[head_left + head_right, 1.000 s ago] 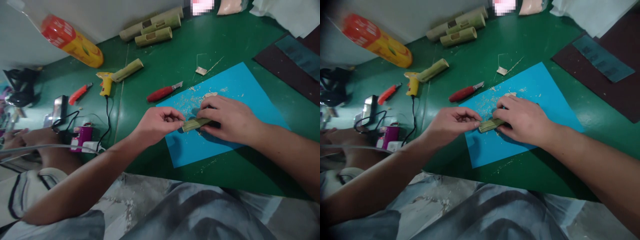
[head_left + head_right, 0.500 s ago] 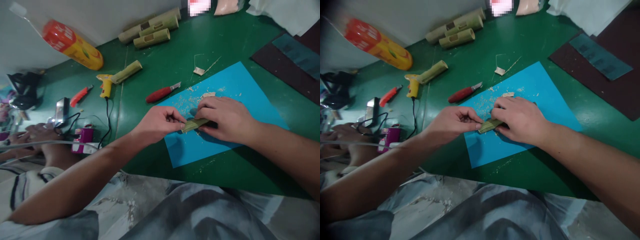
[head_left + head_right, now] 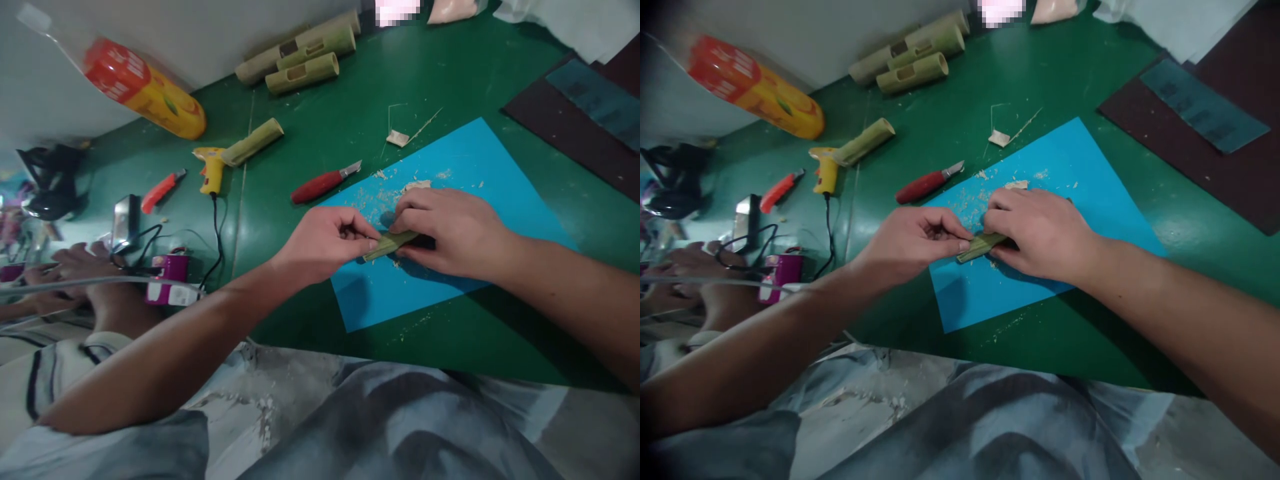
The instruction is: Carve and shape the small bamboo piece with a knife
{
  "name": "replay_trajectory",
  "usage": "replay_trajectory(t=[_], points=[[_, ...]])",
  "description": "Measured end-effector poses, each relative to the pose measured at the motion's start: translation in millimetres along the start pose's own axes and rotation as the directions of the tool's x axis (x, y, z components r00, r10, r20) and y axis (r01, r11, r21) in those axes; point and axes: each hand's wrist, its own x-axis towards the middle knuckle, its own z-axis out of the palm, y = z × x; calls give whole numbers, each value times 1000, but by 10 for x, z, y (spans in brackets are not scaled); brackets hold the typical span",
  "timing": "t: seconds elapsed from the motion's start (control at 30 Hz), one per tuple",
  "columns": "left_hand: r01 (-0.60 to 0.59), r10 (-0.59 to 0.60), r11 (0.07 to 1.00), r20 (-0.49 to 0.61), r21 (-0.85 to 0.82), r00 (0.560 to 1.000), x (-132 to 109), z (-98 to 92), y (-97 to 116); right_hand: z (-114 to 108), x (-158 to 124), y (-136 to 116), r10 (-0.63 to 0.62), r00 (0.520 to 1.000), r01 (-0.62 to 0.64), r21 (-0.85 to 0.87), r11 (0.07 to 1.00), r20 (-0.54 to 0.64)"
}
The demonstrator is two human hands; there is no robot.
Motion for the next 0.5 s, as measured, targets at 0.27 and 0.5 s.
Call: replay_trajectory(t=[0.27, 0.5], points=[[6, -6, 999, 13, 42, 1000, -4, -19, 48, -10, -5, 14, -5, 1000, 5, -1, 1000, 14], [26, -29, 996, 34, 91, 999, 2, -29, 49, -16, 1, 4, -18, 1000, 18, 2, 1000, 3]])
